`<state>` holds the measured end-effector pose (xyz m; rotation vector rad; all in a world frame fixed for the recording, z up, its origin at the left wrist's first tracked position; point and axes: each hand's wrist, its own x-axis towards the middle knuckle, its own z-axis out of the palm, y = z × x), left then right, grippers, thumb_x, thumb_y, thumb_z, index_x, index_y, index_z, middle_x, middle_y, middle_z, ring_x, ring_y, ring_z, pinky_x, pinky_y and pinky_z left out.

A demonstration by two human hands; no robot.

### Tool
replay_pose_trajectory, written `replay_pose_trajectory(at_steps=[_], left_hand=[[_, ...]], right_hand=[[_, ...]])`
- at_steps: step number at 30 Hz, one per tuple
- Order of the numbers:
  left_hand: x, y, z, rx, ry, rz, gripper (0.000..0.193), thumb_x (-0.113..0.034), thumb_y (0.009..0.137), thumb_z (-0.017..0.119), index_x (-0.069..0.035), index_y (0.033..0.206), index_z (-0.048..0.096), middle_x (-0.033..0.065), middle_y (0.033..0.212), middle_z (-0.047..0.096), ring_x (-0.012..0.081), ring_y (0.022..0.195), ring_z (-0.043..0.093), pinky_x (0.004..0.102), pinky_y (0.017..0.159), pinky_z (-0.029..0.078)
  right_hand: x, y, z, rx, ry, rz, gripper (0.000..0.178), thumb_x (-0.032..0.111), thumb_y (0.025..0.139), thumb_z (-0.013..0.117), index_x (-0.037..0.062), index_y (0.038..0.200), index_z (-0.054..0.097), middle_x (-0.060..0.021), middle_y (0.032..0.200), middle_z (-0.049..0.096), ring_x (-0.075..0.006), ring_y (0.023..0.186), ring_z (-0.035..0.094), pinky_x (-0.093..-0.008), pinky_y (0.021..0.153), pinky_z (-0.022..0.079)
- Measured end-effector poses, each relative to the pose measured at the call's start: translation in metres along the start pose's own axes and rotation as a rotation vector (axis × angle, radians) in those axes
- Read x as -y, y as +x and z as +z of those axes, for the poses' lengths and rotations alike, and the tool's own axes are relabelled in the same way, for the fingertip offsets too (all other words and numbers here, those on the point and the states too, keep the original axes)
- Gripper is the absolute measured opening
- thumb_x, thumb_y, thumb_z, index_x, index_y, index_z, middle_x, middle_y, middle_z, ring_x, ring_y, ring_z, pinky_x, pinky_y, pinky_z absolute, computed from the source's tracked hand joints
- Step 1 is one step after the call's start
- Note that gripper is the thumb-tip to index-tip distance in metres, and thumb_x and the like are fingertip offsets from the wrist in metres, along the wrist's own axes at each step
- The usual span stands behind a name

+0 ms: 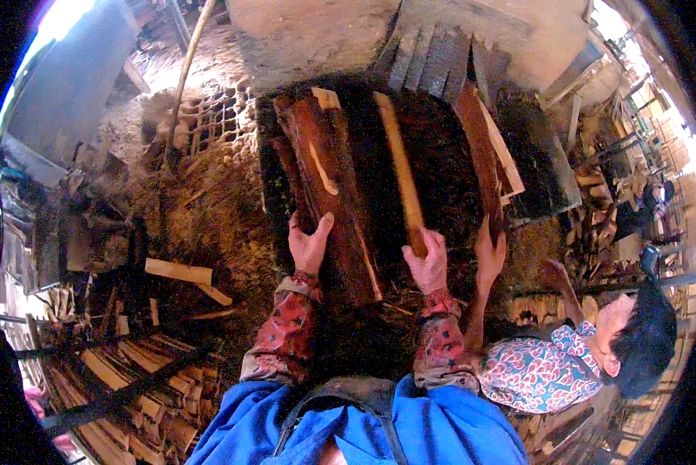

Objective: The person picks up bundles of split firewood from a pile and places them onto a metal cart. The person repeatedly lifts the wood with both hands and stacks it in a neat pile on the cart.

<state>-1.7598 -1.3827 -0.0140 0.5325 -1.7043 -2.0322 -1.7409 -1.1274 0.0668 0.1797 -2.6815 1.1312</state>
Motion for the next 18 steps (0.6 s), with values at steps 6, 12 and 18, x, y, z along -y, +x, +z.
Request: replay_pose_trajectory(at_steps=[6, 12, 18], left_hand=[[-0.021, -0.003, 0.007, 0.053, -0.191, -0.075, 0.077, -0.039, 0.077, 0.079, 0.007, 0.129, 0.045, 0.019, 0.128, 0.053, 0.0266, 0.113, 0.054, 0.0388, 0.093, 0.045], [-0.003, 0.002, 0.007, 0.031, 0.041, -0.05, 0.096, -0.051, 0.073, 0.078, 0.01, 0.136, 0.037, 0.0227, 0.131, 0.051, 0.0322, 0.118, 0.051, 0.0427, 0.097, 0.043], [-0.013, 0.001, 0.007, 0.002, 0.16, -0.077, 0.103, -0.056, 0.071, 0.078, 0.01, 0.137, 0.036, 0.0249, 0.134, 0.047, 0.0341, 0.123, 0.048, 0.0449, 0.099, 0.043]], right_hand=[[0.044, -0.013, 0.026, 0.131, 0.09, -0.144, 0.042, 0.019, 0.082, 0.07, 0.0001, 0.119, 0.06, -0.0183, 0.119, 0.054, -0.0324, 0.11, 0.054, -0.0369, 0.094, 0.046], [0.037, -0.009, 0.018, 0.256, 0.04, -0.106, 0.036, 0.018, 0.087, 0.065, 0.0003, 0.119, 0.06, -0.0205, 0.122, 0.055, -0.0352, 0.111, 0.055, -0.038, 0.093, 0.047], [0.053, 0.01, -0.02, 0.049, 0.019, -0.028, 0.034, 0.011, 0.08, 0.072, 0.0001, 0.111, 0.063, -0.0139, 0.113, 0.06, -0.0282, 0.099, 0.061, -0.0336, 0.082, 0.051]])
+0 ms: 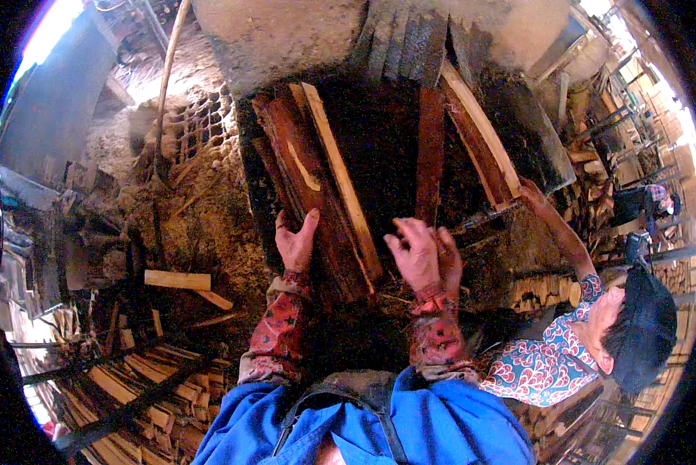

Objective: The person picks up bundles of split firewood from a pile and places them onto a metal cart. The person repeatedly lifts the wood with both hands and stacks it in a neat pile on the cart.

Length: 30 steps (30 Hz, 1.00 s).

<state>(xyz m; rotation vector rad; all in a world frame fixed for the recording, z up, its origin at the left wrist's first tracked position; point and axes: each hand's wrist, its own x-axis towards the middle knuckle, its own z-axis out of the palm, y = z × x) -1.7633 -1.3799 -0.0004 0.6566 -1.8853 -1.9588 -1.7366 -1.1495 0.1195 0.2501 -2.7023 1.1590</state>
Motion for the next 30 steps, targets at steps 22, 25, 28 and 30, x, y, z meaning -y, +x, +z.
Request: replay_pose_trajectory(at_steps=[22, 25, 28, 30], left_hand=[[-0.036, 0.003, 0.026, 0.04, -0.234, -0.015, 0.072, -0.03, 0.078, 0.08, 0.006, 0.128, 0.043, 0.0137, 0.122, 0.057, 0.0198, 0.108, 0.055, 0.0332, 0.091, 0.045], [-0.047, 0.003, 0.022, 0.031, -0.243, 0.008, 0.061, -0.022, 0.08, 0.079, 0.005, 0.123, 0.046, 0.0098, 0.114, 0.061, 0.0158, 0.101, 0.057, 0.0295, 0.088, 0.046], [-0.029, 0.005, 0.018, -0.06, -0.047, 0.08, 0.058, -0.02, 0.081, 0.078, 0.006, 0.122, 0.045, 0.0101, 0.111, 0.062, 0.016, 0.097, 0.057, 0.0297, 0.087, 0.047], [-0.031, 0.003, 0.021, -0.019, -0.176, 0.071, 0.056, -0.019, 0.082, 0.077, 0.006, 0.121, 0.046, 0.0104, 0.111, 0.062, 0.0162, 0.097, 0.058, 0.0299, 0.086, 0.047]], right_hand=[[-0.104, -0.009, -0.017, -0.151, -0.096, 0.305, 0.067, 0.011, 0.08, 0.069, 0.0047, 0.141, 0.04, -0.0195, 0.123, 0.06, -0.0296, 0.111, 0.061, -0.0376, 0.092, 0.048], [-0.087, -0.024, -0.022, -0.108, -0.041, 0.259, 0.065, 0.008, 0.08, 0.068, 0.002, 0.14, 0.042, -0.0199, 0.122, 0.061, -0.0288, 0.109, 0.062, -0.0362, 0.091, 0.049], [-0.061, -0.034, -0.023, -0.014, 0.035, 0.276, 0.066, 0.003, 0.08, 0.065, 0.0001, 0.14, 0.04, -0.017, 0.128, 0.058, -0.024, 0.116, 0.058, -0.0335, 0.097, 0.045], [-0.043, -0.031, -0.024, 0.017, 0.17, 0.269, 0.065, 0.001, 0.08, 0.064, -0.0015, 0.14, 0.039, -0.0162, 0.13, 0.056, -0.0227, 0.118, 0.056, -0.0331, 0.099, 0.044]])
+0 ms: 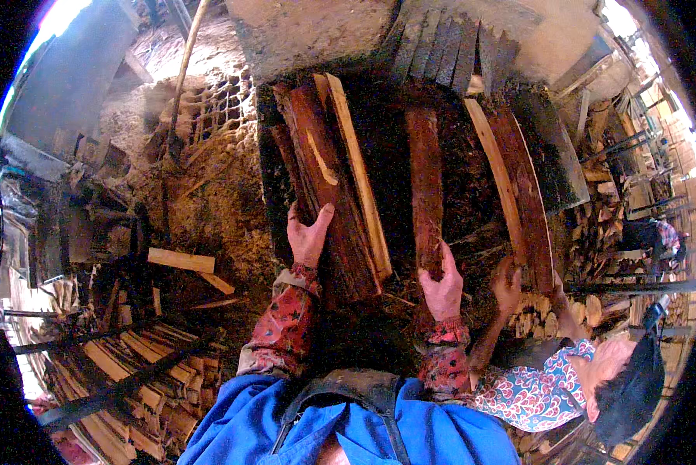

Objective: The person picks up bundles of split firewood from a pile and places them onto a metal cart. The person repeatedly lifts the wood with both hands and stacks it in a neat pile on the cart.

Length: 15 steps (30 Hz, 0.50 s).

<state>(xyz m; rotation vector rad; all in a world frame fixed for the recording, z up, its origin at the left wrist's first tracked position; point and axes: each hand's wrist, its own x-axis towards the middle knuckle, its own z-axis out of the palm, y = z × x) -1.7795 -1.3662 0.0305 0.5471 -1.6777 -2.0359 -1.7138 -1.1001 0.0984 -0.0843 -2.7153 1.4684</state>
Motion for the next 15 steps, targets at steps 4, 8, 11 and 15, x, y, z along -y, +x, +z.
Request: replay_pose_trajectory(at_steps=[4, 8, 11, 15], left_hand=[[-0.016, -0.003, 0.0, 0.094, -0.034, -0.132, 0.067, -0.031, 0.077, 0.081, 0.006, 0.121, 0.049, 0.0128, 0.118, 0.06, 0.0187, 0.102, 0.059, 0.0304, 0.088, 0.047], [0.008, -0.005, -0.007, -0.007, 0.013, -0.048, 0.08, -0.034, 0.075, 0.081, 0.01, 0.13, 0.044, 0.0165, 0.12, 0.059, 0.0222, 0.106, 0.058, 0.0329, 0.09, 0.047], [0.008, -0.005, -0.002, -0.02, 0.131, -0.042, 0.08, -0.034, 0.074, 0.082, 0.011, 0.129, 0.044, 0.0162, 0.12, 0.059, 0.0222, 0.106, 0.058, 0.033, 0.091, 0.047], [0.001, -0.006, -0.004, 0.036, -0.034, -0.08, 0.078, -0.035, 0.076, 0.08, 0.009, 0.13, 0.045, 0.0168, 0.122, 0.058, 0.0233, 0.109, 0.056, 0.0358, 0.092, 0.046]], right_hand=[[0.044, 0.015, 0.007, 0.132, 0.312, -0.035, 0.062, 0.004, 0.082, 0.063, -0.0029, 0.139, 0.039, -0.0142, 0.131, 0.054, -0.02, 0.118, 0.054, -0.0318, 0.1, 0.042], [0.065, 0.05, 0.042, 0.155, 0.169, -0.254, 0.05, 0.014, 0.085, 0.066, -0.0037, 0.128, 0.051, -0.0166, 0.117, 0.057, -0.0255, 0.107, 0.058, -0.0335, 0.095, 0.044], [0.037, 0.074, 0.087, 0.014, -0.184, -0.515, 0.039, 0.022, 0.087, 0.066, -0.0035, 0.115, 0.058, -0.0195, 0.103, 0.054, -0.0353, 0.093, 0.057, -0.0385, 0.084, 0.048], [0.012, 0.076, 0.099, 0.088, -0.099, -0.359, 0.035, 0.027, 0.09, 0.062, -0.0009, 0.112, 0.059, -0.0229, 0.101, 0.052, -0.0393, 0.089, 0.055, -0.0425, 0.078, 0.048]])
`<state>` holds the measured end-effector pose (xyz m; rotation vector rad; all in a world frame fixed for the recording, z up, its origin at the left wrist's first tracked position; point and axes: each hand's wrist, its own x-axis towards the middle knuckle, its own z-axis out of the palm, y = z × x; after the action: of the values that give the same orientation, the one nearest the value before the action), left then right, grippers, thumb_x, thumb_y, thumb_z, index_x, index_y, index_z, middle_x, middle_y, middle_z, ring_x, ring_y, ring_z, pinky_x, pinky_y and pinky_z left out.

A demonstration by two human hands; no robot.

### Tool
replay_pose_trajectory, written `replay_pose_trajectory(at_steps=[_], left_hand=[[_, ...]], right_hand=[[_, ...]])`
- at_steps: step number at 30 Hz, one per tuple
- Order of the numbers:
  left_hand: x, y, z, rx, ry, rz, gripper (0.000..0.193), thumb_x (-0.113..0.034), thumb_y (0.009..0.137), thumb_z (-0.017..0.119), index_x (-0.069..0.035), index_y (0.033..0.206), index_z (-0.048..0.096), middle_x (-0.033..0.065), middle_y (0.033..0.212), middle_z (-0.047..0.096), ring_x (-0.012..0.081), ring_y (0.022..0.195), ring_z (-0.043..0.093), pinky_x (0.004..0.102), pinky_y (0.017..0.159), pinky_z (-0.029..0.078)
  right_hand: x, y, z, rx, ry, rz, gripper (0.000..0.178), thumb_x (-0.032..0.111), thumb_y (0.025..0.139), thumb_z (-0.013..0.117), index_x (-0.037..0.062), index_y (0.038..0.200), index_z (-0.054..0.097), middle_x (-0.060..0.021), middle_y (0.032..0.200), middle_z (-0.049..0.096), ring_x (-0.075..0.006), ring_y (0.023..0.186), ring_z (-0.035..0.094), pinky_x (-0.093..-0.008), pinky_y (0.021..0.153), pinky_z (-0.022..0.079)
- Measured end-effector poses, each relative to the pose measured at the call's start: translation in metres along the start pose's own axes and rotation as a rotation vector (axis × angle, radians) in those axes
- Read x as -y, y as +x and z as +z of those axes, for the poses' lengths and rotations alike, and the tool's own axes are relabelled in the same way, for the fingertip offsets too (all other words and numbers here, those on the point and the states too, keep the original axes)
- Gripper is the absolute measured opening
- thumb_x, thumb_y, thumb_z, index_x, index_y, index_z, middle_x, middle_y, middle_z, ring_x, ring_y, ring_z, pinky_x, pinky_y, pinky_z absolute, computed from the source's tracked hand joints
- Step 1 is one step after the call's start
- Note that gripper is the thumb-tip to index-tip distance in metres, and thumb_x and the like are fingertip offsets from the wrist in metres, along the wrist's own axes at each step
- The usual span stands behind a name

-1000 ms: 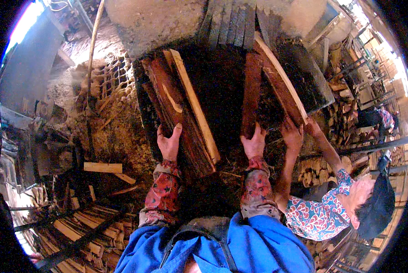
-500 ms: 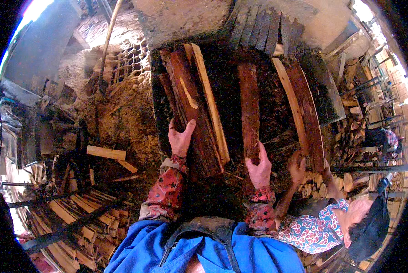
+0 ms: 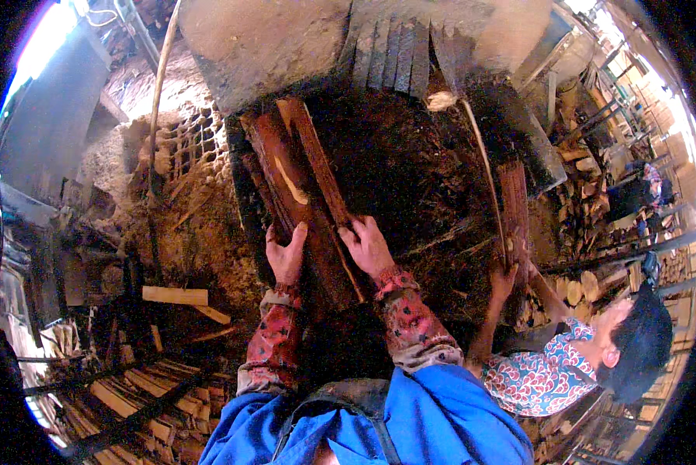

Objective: The person picks up bundles of split firewood from a pile and places them onto a metal cart. The person repeatedly lifts the wood with both hands and stacks it in a neat pile on the cart.

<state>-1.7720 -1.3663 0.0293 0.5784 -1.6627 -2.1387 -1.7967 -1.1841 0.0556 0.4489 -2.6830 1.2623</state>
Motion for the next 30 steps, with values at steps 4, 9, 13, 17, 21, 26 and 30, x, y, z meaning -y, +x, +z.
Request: replay_pose_trajectory(at_steps=[4, 9, 13, 17, 21, 26, 30], left_hand=[[0.039, 0.015, -0.005, -0.014, 0.031, 0.083, 0.079, -0.037, 0.078, 0.08, 0.008, 0.131, 0.044, 0.0161, 0.125, 0.055, 0.0241, 0.113, 0.053, 0.0378, 0.093, 0.044], [0.044, 0.022, -0.001, -0.056, 0.16, 0.059, 0.078, -0.036, 0.078, 0.079, 0.007, 0.133, 0.043, 0.0152, 0.125, 0.055, 0.0245, 0.113, 0.054, 0.0404, 0.091, 0.046], [0.055, 0.025, 0.002, -0.005, 0.013, 0.056, 0.079, -0.035, 0.078, 0.08, 0.007, 0.133, 0.042, 0.0144, 0.125, 0.056, 0.0229, 0.11, 0.055, 0.038, 0.091, 0.046], [0.045, 0.019, 0.006, 0.009, -0.047, 0.051, 0.078, -0.035, 0.077, 0.08, 0.007, 0.131, 0.043, 0.0129, 0.121, 0.058, 0.0212, 0.106, 0.056, 0.0362, 0.09, 0.046], [0.051, 0.021, -0.006, -0.08, 0.135, 0.063, 0.079, -0.037, 0.075, 0.082, 0.007, 0.128, 0.045, 0.0124, 0.119, 0.059, 0.021, 0.104, 0.057, 0.0345, 0.09, 0.046], [0.029, 0.01, 0.0, -0.086, 0.075, 0.035, 0.079, -0.038, 0.074, 0.083, 0.008, 0.127, 0.046, 0.0123, 0.117, 0.06, 0.0205, 0.105, 0.056, 0.0332, 0.091, 0.045], [0.016, 0.007, 0.003, -0.076, 0.17, 0.044, 0.07, -0.033, 0.076, 0.082, 0.006, 0.125, 0.049, 0.0116, 0.117, 0.061, 0.0193, 0.103, 0.057, 0.0325, 0.09, 0.046]], right_hand=[[-0.013, 0.0, 0.003, 0.038, -0.002, 0.059, 0.037, 0.029, 0.091, 0.06, -0.0014, 0.112, 0.059, -0.0218, 0.099, 0.052, -0.0388, 0.089, 0.055, -0.0433, 0.078, 0.047], [-0.035, 0.003, 0.018, -0.072, 0.017, 0.023, 0.035, 0.023, 0.089, 0.063, -0.0029, 0.112, 0.059, -0.0203, 0.104, 0.054, -0.0369, 0.096, 0.055, -0.04, 0.082, 0.047], [-0.062, 0.005, 0.031, -0.128, -0.095, -0.022, 0.029, 0.012, 0.087, 0.064, -0.0022, 0.112, 0.06, -0.0178, 0.106, 0.055, -0.0328, 0.098, 0.057, -0.0365, 0.082, 0.048], [-0.068, 0.001, 0.031, -0.162, -0.084, -0.042, 0.029, 0.007, 0.082, 0.064, 0.0001, 0.11, 0.06, -0.0198, 0.108, 0.054, -0.0371, 0.1, 0.054, -0.042, 0.086, 0.047], [-0.057, 0.0, 0.032, -0.158, -0.068, -0.039, 0.029, 0.005, 0.083, 0.062, 0.0008, 0.112, 0.06, -0.0191, 0.11, 0.055, -0.0358, 0.101, 0.056, -0.0398, 0.085, 0.048], [-0.053, -0.001, 0.03, -0.181, -0.15, -0.07, 0.027, 0.004, 0.083, 0.063, -0.0003, 0.109, 0.062, -0.0178, 0.106, 0.057, -0.0343, 0.098, 0.059, -0.0371, 0.08, 0.05], [-0.06, -0.003, 0.03, -0.163, -0.059, -0.055, 0.03, 0.006, 0.081, 0.063, -0.0015, 0.109, 0.06, -0.0198, 0.106, 0.055, -0.0386, 0.099, 0.054, -0.0434, 0.084, 0.046]])
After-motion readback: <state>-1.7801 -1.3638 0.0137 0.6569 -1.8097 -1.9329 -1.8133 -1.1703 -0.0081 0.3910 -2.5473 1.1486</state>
